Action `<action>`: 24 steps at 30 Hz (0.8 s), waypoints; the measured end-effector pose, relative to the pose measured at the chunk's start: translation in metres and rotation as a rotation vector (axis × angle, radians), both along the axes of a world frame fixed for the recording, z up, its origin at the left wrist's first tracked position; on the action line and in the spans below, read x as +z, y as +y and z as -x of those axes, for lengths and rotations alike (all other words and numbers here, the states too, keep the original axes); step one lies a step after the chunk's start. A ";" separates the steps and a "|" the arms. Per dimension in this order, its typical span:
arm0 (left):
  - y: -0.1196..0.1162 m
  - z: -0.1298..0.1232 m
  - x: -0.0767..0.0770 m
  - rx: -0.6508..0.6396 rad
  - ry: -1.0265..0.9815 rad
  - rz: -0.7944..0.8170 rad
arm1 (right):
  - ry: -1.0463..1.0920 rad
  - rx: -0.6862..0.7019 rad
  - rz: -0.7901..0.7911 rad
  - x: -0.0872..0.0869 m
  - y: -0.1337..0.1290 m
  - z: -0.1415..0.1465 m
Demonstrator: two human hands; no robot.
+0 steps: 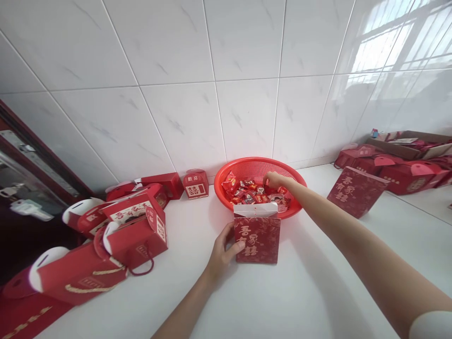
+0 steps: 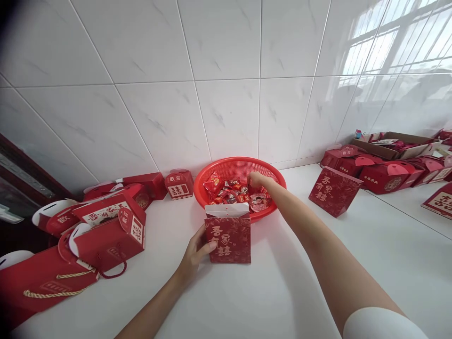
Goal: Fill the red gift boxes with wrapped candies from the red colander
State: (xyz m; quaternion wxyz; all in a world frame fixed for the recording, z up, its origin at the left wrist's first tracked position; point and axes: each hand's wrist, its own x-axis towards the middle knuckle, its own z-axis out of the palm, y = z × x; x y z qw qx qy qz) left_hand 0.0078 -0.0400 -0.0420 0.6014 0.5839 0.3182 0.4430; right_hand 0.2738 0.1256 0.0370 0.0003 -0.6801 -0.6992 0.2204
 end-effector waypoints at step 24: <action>0.002 -0.001 0.001 0.017 0.003 0.006 | 0.043 0.059 0.098 0.011 -0.005 0.017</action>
